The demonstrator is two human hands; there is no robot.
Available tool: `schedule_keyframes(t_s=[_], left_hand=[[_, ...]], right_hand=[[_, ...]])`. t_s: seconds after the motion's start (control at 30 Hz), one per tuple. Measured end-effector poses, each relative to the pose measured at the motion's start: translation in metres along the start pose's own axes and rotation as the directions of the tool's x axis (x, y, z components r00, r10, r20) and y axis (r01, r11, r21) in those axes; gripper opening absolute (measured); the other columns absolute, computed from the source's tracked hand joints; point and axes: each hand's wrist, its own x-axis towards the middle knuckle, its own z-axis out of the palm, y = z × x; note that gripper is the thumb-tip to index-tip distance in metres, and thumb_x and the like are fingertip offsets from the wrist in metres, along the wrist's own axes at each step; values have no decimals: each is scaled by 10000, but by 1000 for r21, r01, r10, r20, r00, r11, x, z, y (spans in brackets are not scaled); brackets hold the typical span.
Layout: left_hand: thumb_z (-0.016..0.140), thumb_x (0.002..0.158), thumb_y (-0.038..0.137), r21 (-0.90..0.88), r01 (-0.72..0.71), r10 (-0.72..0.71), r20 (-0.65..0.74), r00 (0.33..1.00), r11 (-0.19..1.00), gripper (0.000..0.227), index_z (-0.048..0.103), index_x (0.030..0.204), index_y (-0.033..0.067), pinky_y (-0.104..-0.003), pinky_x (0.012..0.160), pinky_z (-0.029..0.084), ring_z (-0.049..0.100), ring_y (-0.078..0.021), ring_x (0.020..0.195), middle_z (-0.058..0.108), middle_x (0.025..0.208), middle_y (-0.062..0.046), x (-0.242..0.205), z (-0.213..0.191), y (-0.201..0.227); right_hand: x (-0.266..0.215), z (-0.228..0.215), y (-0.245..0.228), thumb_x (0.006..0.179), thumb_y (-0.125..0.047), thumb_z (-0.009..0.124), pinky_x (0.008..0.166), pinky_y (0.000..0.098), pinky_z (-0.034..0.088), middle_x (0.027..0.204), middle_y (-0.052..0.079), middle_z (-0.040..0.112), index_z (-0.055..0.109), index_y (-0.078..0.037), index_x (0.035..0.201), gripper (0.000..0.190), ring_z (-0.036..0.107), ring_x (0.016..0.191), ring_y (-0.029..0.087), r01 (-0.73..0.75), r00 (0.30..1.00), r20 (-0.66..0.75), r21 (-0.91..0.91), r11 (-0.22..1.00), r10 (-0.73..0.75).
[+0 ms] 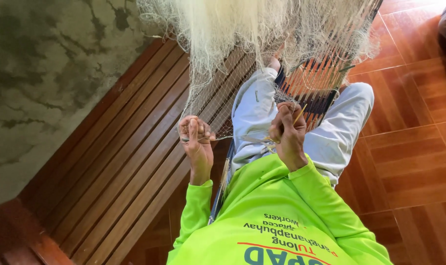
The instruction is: The person is sitting on the floor and using a wooden shuttle to tie knots and weave a fine mesh fishing net.
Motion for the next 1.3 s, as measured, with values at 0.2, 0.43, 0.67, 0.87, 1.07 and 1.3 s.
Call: schedule_keyframes(t_s=[0.2, 0.43, 0.67, 0.87, 1.07, 1.3], left_hand=[[435, 1119, 267, 29, -36, 34, 81, 996, 999, 114, 488, 1156, 173, -241, 702, 571, 726, -189, 920, 682, 1020, -69, 4, 3, 2], [386, 1130, 266, -13, 34, -33, 94, 995, 999, 130, 408, 1196, 156, -400, 689, 667, 658, -191, 665, 505, 766, -20, 8, 6, 4], [573, 1057, 307, 96, 151, -169, 232, 958, 984, 366, 461, 1329, 89, -274, 678, 642, 589, -90, 678, 485, 781, 40, 8, 12, 12], [603, 1051, 202, 168, 189, -227, 239, 944, 967, 148, 587, 1107, 66, -244, 624, 599, 563, -79, 649, 514, 747, 17, 9, 0, 5], [493, 1096, 242, 88, 144, -161, 242, 957, 986, 138, 473, 974, 181, -238, 511, 476, 441, -84, 565, 419, 760, 33, 7, 19, 12], [460, 1104, 314, 61, 153, -163, 214, 963, 986, 165, 467, 973, 214, -225, 495, 350, 359, -80, 528, 366, 724, 48, 6, 20, 13]], right_hand=[[-2, 2, 13, 1110, -206, 490, 375, 174, 325, 559, 45, 568, 561, -95, 1170, 144, 414, 376, 40, 95, 990, -103, -58, 994, -101], [0, 7, 10, 1106, -193, 506, 369, 179, 331, 572, 62, 617, 561, -91, 1163, 128, 433, 367, 38, 102, 984, -136, -75, 992, -111], [0, 6, 9, 1101, -195, 508, 360, 184, 313, 573, 85, 639, 561, -102, 1164, 124, 421, 352, 45, 80, 988, -123, -106, 991, -93], [-1, 4, 15, 1103, -181, 503, 359, 187, 302, 580, 103, 649, 565, -102, 1150, 112, 406, 345, 50, 69, 988, -129, -113, 991, -84], [-2, 2, 26, 1100, -168, 503, 361, 191, 285, 590, 131, 664, 566, -96, 1143, 104, 390, 338, 53, 68, 992, -100, -97, 993, -78], [-8, 11, 17, 1103, -167, 487, 361, 188, 291, 630, 150, 690, 549, -93, 1154, 109, 395, 343, 51, 53, 996, -61, -109, 993, -60]])
